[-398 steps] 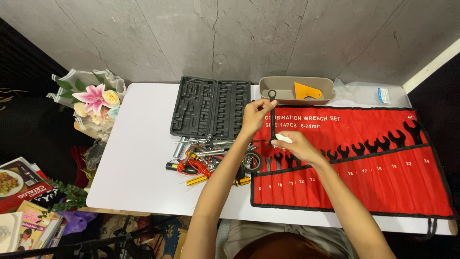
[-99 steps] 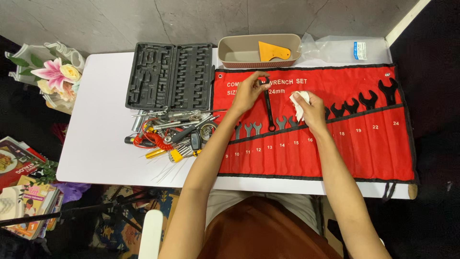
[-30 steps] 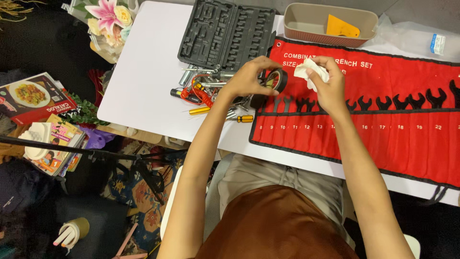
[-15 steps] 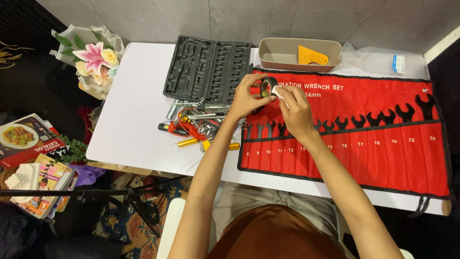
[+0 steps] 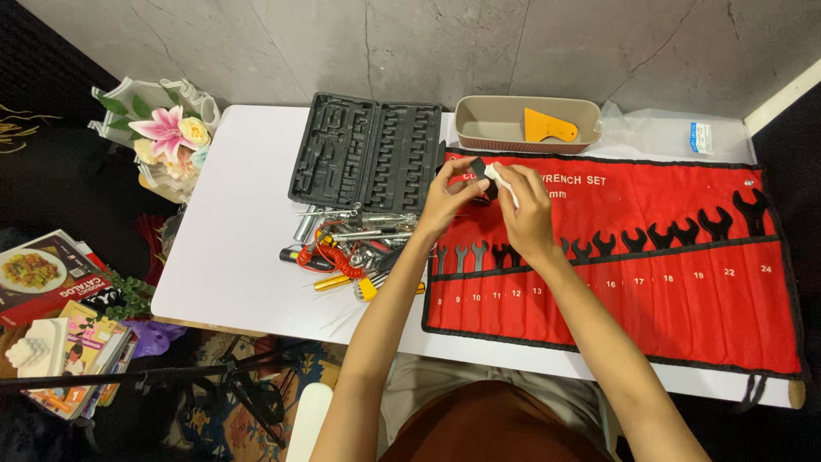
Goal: The person wipes multiple metal tools with a white cloth on a white table. The person handles wrenches, a tape measure, and a torque wrench, wiping each item individually and placing them back on a red combination wrench roll or into a plastic container.
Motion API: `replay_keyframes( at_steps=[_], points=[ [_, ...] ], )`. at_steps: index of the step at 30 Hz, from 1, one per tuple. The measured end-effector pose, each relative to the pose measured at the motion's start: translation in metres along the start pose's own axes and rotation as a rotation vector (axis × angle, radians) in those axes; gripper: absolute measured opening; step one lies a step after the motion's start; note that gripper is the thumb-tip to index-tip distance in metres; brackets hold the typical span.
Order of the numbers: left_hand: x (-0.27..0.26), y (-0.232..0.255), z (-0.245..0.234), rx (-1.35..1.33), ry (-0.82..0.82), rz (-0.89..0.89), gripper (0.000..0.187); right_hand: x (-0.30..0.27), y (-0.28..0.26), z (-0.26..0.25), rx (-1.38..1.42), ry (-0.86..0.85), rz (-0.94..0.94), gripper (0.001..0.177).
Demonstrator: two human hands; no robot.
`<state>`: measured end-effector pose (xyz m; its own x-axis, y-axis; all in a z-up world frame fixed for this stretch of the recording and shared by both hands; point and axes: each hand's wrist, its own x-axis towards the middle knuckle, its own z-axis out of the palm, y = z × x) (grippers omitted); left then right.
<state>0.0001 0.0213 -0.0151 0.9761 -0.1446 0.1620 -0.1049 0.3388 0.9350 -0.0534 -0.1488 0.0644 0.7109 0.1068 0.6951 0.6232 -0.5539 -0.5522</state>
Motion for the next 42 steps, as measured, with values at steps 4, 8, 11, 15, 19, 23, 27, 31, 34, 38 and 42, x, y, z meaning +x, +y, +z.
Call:
replay_keyframes(
  at_steps=[4,8,11,15,19,23,27,31,34,38,42],
  points=[
    [-0.002,-0.002,0.003,-0.145,0.087,0.047,0.053,-0.008,0.001,-0.001,-0.026,-0.022,-0.047,0.034],
    [-0.01,0.011,0.002,-0.108,0.059,0.144,0.066,-0.02,0.012,0.001,0.013,0.004,0.049,0.031],
    [-0.016,0.023,0.002,-0.122,-0.014,0.157,0.071,-0.028,0.027,0.006,0.091,0.083,0.247,0.024],
    [-0.019,0.029,0.005,-0.076,-0.12,0.199,0.071,-0.029,0.051,0.017,0.579,0.076,0.667,0.022],
    [-0.024,0.03,0.009,0.165,-0.157,0.214,0.069,-0.018,0.048,0.011,0.542,0.046,0.525,0.021],
    [-0.023,0.032,0.013,0.28,-0.112,0.272,0.064,-0.006,0.023,-0.006,0.172,-0.079,0.128,0.028],
    [-0.025,0.034,0.016,0.364,-0.029,0.29,0.06,-0.006,0.005,-0.011,-0.078,-0.128,-0.028,0.037],
    [-0.025,0.028,0.016,0.284,0.07,0.274,0.061,-0.012,-0.001,-0.016,-0.066,-0.107,-0.052,0.037],
    [-0.021,0.024,0.015,0.217,0.112,0.315,0.06,-0.017,-0.001,-0.017,-0.093,-0.087,-0.114,0.036],
    [-0.023,0.022,0.016,0.144,0.124,0.284,0.058,-0.016,0.008,-0.02,-0.118,-0.027,-0.046,0.038],
    [-0.021,0.006,0.023,-0.123,0.219,0.101,0.037,-0.02,0.008,-0.014,-0.065,0.04,0.027,0.034]
  ],
)
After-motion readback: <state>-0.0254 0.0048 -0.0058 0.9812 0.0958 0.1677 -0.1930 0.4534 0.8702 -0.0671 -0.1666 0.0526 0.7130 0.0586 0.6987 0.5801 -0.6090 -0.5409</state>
